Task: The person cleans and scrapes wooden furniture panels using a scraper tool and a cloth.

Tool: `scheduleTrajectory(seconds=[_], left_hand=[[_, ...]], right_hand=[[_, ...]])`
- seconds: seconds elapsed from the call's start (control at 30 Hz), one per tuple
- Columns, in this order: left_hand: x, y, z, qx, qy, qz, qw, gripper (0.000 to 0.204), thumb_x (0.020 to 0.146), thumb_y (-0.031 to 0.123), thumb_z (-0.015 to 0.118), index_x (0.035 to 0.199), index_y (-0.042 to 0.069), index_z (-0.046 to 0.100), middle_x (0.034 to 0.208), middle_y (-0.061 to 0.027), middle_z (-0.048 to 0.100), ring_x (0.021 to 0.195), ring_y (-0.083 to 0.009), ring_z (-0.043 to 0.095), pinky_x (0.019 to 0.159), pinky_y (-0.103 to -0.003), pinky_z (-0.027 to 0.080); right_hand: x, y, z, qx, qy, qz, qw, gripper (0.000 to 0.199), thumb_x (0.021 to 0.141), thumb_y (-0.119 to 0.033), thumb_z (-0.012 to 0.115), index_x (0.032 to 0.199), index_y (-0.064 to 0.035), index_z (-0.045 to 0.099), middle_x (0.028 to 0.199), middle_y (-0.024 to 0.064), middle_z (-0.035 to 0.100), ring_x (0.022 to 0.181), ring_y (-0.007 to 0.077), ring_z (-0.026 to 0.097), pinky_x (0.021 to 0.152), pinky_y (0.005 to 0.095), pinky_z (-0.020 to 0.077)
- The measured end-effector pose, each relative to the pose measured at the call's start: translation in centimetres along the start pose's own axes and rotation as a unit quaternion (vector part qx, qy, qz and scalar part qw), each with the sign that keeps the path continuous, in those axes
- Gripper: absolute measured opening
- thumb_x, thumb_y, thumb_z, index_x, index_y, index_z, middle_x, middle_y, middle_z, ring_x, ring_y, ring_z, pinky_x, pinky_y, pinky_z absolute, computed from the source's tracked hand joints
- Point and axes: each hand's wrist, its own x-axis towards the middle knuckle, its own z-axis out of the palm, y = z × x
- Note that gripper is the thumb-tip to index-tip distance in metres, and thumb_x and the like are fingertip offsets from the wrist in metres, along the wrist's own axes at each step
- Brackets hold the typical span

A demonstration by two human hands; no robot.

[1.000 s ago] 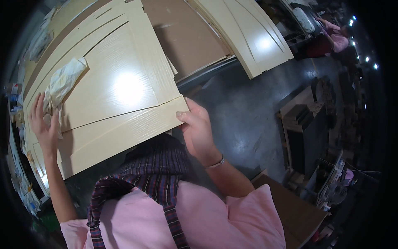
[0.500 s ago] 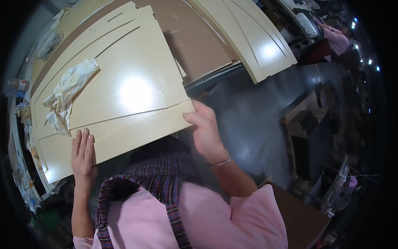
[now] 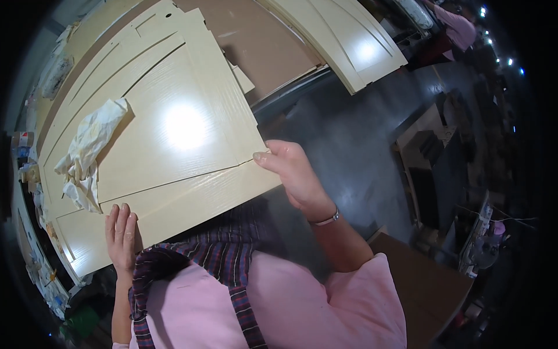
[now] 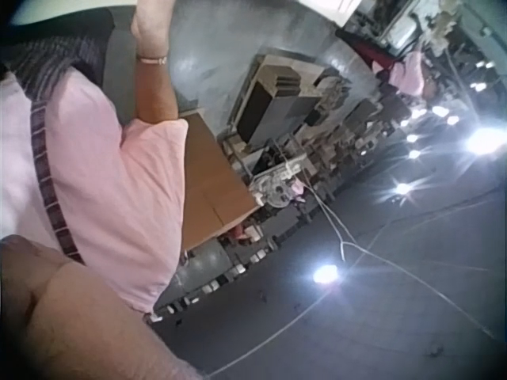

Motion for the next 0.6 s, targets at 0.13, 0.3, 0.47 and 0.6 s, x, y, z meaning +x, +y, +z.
scheduleTrajectory(seconds=[0.13, 0.3, 0.47, 0.6], left_hand=[[1.7, 1.0, -2.3, -0.043, -0.104, -0.029, 0.993, 0.056, 0.083, 0.002, 0.069, 0.138, 0.006, 0.058, 0.151, -0.0181, 0.050, 0.141, -0.0414, 0.044, 0.119, -0.061, 0.027], [4.4, 1.6, -0.3, 0.008, -0.141, 0.044, 0.989, 0.066, 0.085, 0.028, 0.073, 0.147, 0.016, 0.052, 0.160, -0.0186, 0.038, 0.146, -0.0425, 0.036, 0.119, -0.062, 0.021], [6.4, 3.3, 0.7, -0.070, -0.127, 0.042, 0.988, 0.102, 0.065, 0.075, 0.069, 0.150, 0.019, 0.051, 0.159, -0.0198, 0.038, 0.147, -0.0430, 0.034, 0.116, -0.065, 0.020], [7.6, 3.6, 1.3, -0.061, -0.136, 0.070, 0.986, 0.098, 0.072, 0.076, 0.065, 0.148, 0.017, 0.052, 0.158, -0.0197, 0.040, 0.146, -0.0429, 0.036, 0.114, -0.066, 0.022]], right_hand=[[-0.4, 0.7, 1.1, 0.042, 0.042, -0.019, 0.998, 0.023, 0.099, -0.010, 0.059, 0.112, 0.0070, 0.068, 0.103, 0.0083, 0.073, 0.091, 0.0107, 0.067, 0.084, 0.0257, 0.0513], [-0.5, 1.0, 1.7, 0.046, 0.073, -0.027, 0.996, 0.023, 0.099, -0.011, 0.060, 0.111, 0.0067, 0.067, 0.104, 0.0067, 0.072, 0.090, 0.0093, 0.064, 0.083, 0.0259, 0.0499], [-0.5, 1.8, 1.8, 0.039, 0.091, -0.041, 0.994, 0.021, 0.099, -0.013, 0.061, 0.107, 0.0054, 0.069, 0.098, 0.0036, 0.071, 0.086, 0.0068, 0.061, 0.079, 0.0235, 0.0481], [-0.6, 2.0, 1.5, 0.019, 0.109, -0.036, 0.993, 0.021, 0.099, -0.013, 0.061, 0.105, 0.0049, 0.069, 0.096, 0.0025, 0.071, 0.085, 0.0058, 0.060, 0.077, 0.0230, 0.0473]])
